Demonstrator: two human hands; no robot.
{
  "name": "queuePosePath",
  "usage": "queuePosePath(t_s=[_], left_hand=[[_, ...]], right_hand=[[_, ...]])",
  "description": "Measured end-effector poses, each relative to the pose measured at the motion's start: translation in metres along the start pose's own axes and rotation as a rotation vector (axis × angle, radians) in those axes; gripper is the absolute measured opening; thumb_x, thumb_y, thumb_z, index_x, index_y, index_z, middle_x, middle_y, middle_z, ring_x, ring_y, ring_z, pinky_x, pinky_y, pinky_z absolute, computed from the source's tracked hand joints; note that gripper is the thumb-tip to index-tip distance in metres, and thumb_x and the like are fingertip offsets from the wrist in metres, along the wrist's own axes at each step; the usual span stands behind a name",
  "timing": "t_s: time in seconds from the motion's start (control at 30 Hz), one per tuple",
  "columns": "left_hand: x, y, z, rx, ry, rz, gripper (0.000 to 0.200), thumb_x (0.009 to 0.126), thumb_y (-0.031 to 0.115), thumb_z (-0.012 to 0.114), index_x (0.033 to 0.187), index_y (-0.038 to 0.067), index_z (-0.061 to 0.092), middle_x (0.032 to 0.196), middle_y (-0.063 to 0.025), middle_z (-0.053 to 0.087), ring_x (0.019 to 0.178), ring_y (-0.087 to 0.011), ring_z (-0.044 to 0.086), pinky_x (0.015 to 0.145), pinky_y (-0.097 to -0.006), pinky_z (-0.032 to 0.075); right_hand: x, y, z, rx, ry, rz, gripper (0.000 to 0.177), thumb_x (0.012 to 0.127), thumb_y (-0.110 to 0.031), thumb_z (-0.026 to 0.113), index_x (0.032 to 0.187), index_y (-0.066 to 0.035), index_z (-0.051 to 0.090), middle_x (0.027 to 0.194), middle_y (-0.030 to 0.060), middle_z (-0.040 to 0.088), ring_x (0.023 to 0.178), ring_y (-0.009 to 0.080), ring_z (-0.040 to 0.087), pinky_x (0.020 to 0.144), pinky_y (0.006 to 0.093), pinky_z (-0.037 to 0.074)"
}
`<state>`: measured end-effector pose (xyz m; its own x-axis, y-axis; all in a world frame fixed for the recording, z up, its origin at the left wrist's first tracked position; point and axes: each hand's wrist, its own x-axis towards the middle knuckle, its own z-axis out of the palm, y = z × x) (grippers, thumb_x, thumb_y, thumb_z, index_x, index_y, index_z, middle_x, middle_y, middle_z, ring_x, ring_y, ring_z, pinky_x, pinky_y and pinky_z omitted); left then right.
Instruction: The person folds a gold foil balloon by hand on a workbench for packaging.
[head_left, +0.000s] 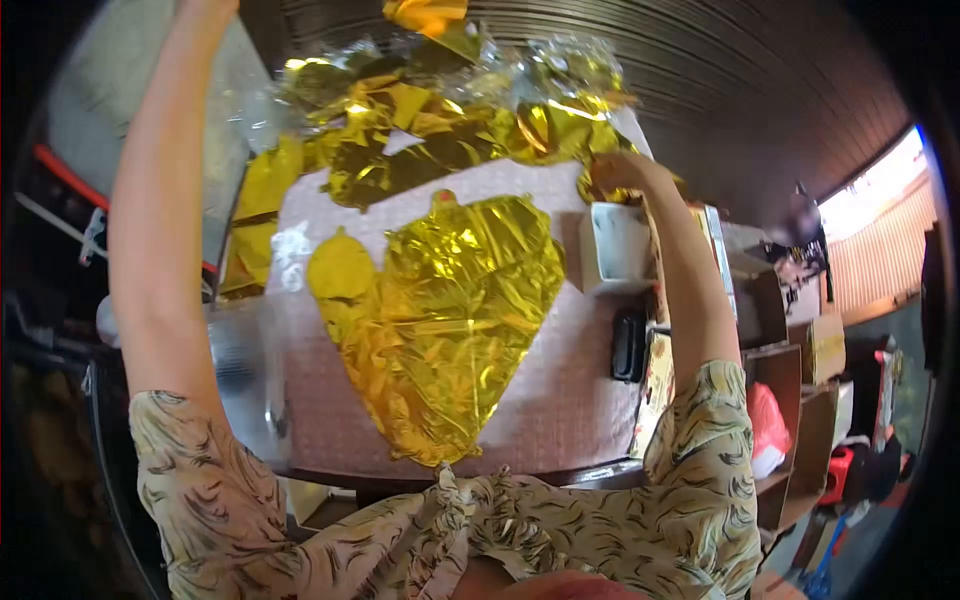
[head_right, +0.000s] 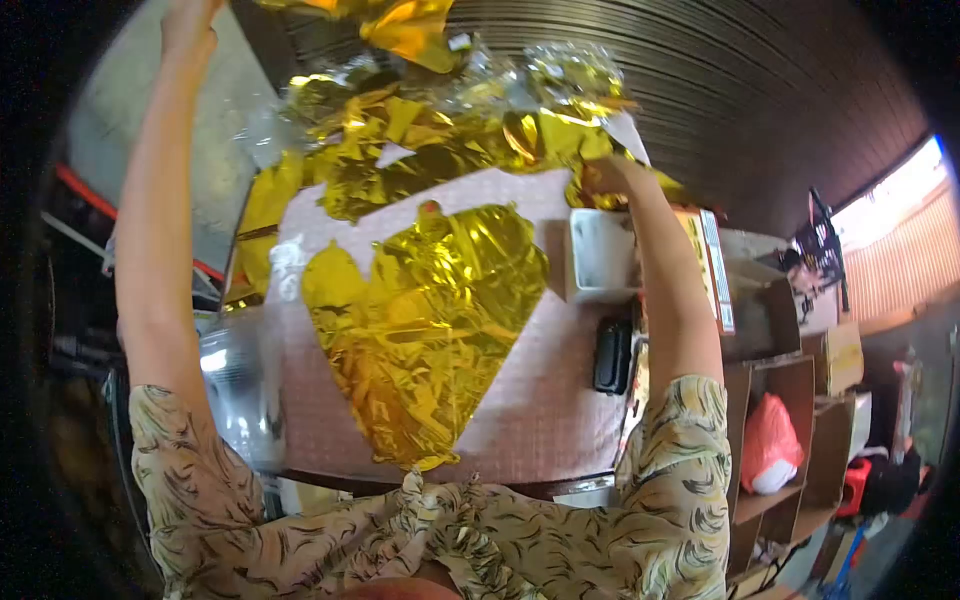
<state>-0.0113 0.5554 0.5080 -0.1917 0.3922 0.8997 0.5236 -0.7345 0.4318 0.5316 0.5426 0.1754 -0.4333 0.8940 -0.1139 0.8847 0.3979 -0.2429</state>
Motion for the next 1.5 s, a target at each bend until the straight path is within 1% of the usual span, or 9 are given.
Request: queuePosePath(t_s=[0.2,0.33,0.4,0.57,0.77,0.97,1.1,1.37,1.5], left_hand=[[-0.091,0.084,-0.057,-0.272,0.105,-0.437,0.02,0.092,0.019,0.077,0.103,0.002,0.075,0.089,-0.0046,0.074,0.072,-0.0127,0.068,0.061,-0.0278,0.052],[-0.168,0.137,-0.058,-0.037,0.113,-0.201,0.01,0.089,0.013,0.078,0.087,0.003,0.076,0.08,-0.0034,0.071,0.063,-0.013,0.062,0.056,-0.0295,0.047],[-0.204,0.161,-0.059,0.154,0.192,0.306,0.009,0.085,0.008,0.079,0.093,0.005,0.077,0.078,-0.0071,0.068,0.065,-0.0187,0.064,0.055,-0.0313,0.048],[-0.29,0.187,-0.052,0.322,0.052,0.497,0.011,0.076,0.01,0.069,0.073,0.012,0.059,0.076,-0.0037,0.055,0.061,-0.0175,0.065,0.049,-0.0321,0.051],[-0.336,0.222,-0.08,0.204,-0.012,0.382,0.016,0.08,0.019,0.076,0.077,0.01,0.064,0.076,-0.0012,0.058,0.066,-0.0153,0.069,0.055,-0.0302,0.058],[-0.31,0.248,-0.188,-0.176,-0.423,-0.094,0.042,0.084,0.032,0.083,0.117,0.009,0.075,0.116,-0.0071,0.074,0.087,-0.02,0.074,0.074,-0.0315,0.06],[-0.24,0.27,-0.213,0.09,-1.044,-0.33,0.104,0.078,0.027,0.088,0.161,0.016,0.027,0.158,-0.0137,0.044,0.143,-0.0314,0.044,0.113,-0.0416,0.047],[-0.246,0.218,-0.157,-0.583,-1.497,-0.453,0.117,0.079,0.037,0.086,0.164,0.011,0.01,0.156,-0.0244,0.041,0.139,-0.0313,0.048,0.113,-0.0438,0.044],[-0.262,0.193,-0.102,-1.154,-1.226,-0.444,0.097,0.084,0.037,0.083,0.159,0.007,0.027,0.141,-0.0192,0.056,0.11,-0.0205,0.066,0.09,-0.0336,0.057]], right_hand=[[0.005,-0.117,-0.082,0.433,0.186,0.234,0.036,0.093,-0.025,0.075,0.117,0.001,0.07,0.102,0.0165,0.074,0.09,0.0212,0.072,0.077,0.0362,0.058],[-0.054,-0.277,-0.136,1.293,0.02,-0.197,0.075,0.095,-0.065,0.059,0.128,0.002,0.064,0.115,0.0158,0.072,0.107,0.0266,0.07,0.091,0.0415,0.059],[-0.088,-0.333,-0.159,1.4,-0.151,-0.227,0.078,0.095,-0.069,0.055,0.126,0.002,0.062,0.116,0.0158,0.07,0.108,0.0267,0.067,0.091,0.0445,0.057],[-0.153,-0.421,-0.169,1.065,0.093,-0.038,0.086,0.089,-0.072,0.062,0.127,0.005,0.061,0.124,0.0253,0.065,0.118,0.0367,0.063,0.092,0.0522,0.056],[-0.175,-0.407,-0.143,0.675,0.093,-0.119,0.037,0.09,-0.031,0.079,0.102,0.003,0.072,0.084,0.007,0.07,0.069,0.013,0.07,0.061,0.0259,0.059],[-0.22,-0.418,-0.168,0.396,-0.026,-0.238,0.029,0.091,-0.011,0.077,0.116,0.0,0.072,0.107,0.0115,0.076,0.094,0.0164,0.072,0.084,0.0306,0.06],[-0.243,-0.421,-0.187,0.312,0.022,-0.292,0.027,0.091,-0.01,0.075,0.116,-0.002,0.072,0.103,0.0093,0.075,0.09,0.0154,0.071,0.08,0.0298,0.059],[-0.269,-0.426,-0.213,0.202,0.085,-0.406,0.024,0.091,-0.006,0.072,0.116,-0.005,0.074,0.095,0.0049,0.074,0.083,0.0135,0.067,0.074,0.0283,0.055],[-0.259,-0.42,-0.225,0.225,0.014,-0.517,0.022,0.093,-0.005,0.07,0.114,-0.007,0.075,0.092,0.0043,0.075,0.078,0.013,0.067,0.068,0.0275,0.055]])
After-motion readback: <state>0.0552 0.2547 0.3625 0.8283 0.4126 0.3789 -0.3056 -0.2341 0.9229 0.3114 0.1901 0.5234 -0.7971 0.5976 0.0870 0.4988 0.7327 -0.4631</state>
